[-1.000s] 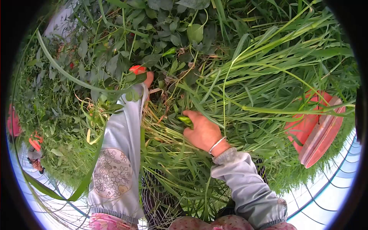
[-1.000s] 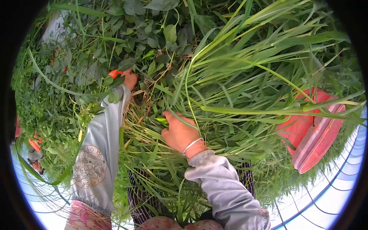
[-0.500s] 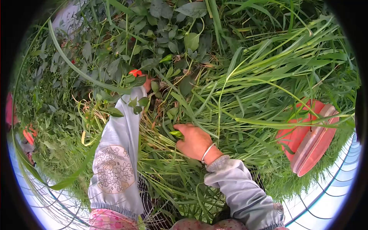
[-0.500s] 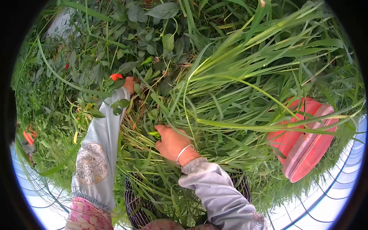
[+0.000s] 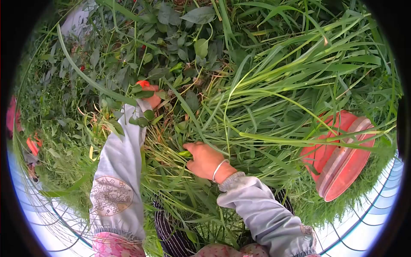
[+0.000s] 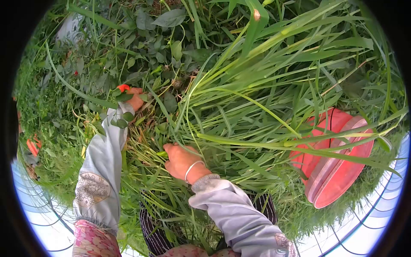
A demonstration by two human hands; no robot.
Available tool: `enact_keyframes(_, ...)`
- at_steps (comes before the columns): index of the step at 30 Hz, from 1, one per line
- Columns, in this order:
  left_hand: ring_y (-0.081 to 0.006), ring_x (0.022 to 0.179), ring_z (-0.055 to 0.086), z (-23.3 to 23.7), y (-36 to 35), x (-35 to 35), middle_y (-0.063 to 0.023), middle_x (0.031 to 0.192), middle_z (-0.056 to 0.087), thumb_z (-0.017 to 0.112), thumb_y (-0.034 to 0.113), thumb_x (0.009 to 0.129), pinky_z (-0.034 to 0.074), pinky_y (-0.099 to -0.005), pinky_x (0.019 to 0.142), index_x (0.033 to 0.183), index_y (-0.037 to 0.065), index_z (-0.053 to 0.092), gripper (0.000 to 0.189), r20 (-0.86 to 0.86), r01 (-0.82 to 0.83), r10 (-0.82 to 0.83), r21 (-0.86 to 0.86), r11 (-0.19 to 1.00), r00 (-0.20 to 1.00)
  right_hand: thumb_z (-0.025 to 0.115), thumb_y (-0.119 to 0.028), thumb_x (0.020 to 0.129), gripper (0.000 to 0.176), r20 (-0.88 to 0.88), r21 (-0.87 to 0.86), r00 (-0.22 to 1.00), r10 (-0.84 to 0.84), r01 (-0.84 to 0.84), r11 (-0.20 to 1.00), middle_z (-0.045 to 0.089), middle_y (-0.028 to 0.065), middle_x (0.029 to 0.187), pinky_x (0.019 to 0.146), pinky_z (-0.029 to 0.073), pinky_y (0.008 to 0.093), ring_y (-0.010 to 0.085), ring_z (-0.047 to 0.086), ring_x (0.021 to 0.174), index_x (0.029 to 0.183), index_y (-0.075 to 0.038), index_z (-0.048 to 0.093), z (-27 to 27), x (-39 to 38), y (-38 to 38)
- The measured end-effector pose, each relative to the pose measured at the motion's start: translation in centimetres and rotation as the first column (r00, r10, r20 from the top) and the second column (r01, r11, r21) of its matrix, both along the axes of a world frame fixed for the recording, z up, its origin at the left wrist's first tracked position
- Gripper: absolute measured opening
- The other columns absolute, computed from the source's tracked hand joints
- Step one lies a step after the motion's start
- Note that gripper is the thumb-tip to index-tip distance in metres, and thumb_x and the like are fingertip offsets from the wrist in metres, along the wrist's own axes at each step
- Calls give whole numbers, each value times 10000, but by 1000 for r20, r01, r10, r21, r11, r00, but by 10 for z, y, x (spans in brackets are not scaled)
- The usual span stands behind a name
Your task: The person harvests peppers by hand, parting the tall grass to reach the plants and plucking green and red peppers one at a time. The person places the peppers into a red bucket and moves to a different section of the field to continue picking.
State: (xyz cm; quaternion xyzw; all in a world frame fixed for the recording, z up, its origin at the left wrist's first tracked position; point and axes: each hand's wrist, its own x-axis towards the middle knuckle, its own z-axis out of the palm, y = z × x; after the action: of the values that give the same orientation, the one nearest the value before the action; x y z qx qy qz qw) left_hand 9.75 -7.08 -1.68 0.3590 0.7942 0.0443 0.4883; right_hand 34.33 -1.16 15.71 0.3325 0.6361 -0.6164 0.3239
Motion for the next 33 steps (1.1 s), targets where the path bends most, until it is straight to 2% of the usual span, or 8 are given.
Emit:
enact_keyframes(4,-202,583,564,16,16,-3,-83,649,622,641,334,754,458,-347,567,825,50,677,295,-62,-126,154,324,938,986,578,-136,732,477,-5,3,1000,-9,9,1000,591,202,1085,849,473,408,367,589,953,1197,-38,539,-2,2,0)
enact_keyframes(8,-142,406,435,100,95,-40,-22,483,449,631,296,692,323,-309,384,615,64,591,248,140,-279,320,-253,927,937,581,-143,733,474,1,20,1000,17,-17,1000,592,202,1073,842,476,415,365,590,948,1192,-35,539,0,-1,-3)
enact_keyframes(12,-121,321,350,139,177,-87,-33,444,439,660,301,665,291,-305,346,652,71,608,237,59,34,-15,-333,942,998,573,-134,749,345,-43,79,999,-1,5,997,609,201,997,806,484,433,368,601,917,1076,-26,548,0,1,-1)
enact_keyframes(17,-206,576,574,167,269,-76,-70,729,631,727,311,682,474,-350,569,783,18,671,315,-181,461,-564,-405,790,806,568,-141,756,381,-54,109,998,-37,43,993,609,196,1008,790,484,430,358,604,909,1122,-42,528,4,6,-1)
enact_keyframes(22,-202,775,584,178,241,-83,-70,945,632,701,340,756,485,-336,686,925,28,650,358,-181,369,-401,-187,910,898,563,-165,747,513,-34,20,991,-127,128,992,594,176,1100,804,477,423,349,594,944,1252,-112,491,7,9,3)
enact_keyframes(26,-212,908,569,192,174,-66,-52,1014,614,636,347,815,476,-337,756,1032,50,614,368,2,232,-250,-384,894,968,551,-159,741,528,-119,70,965,-233,242,968,588,158,1154,816,478,418,342,594,959,1265,-143,485,1,18,-1)
enact_keyframes(30,-190,937,572,101,56,-118,-68,989,632,632,348,842,467,-343,814,1165,79,571,425,292,-168,237,-243,955,927,554,-166,734,542,-186,135,925,-331,357,924,568,158,1206,849,480,404,336,594,982,1271,-178,486,-2,21,-6)
enact_keyframes(33,-167,898,572,129,37,-80,-81,953,639,605,259,859,466,-338,802,1157,80,572,349,69,31,-26,-84,996,997,573,-153,736,522,-169,101,892,-419,439,893,566,152,1219,870,477,369,324,598,996,1254,-177,517,3,20,-4)
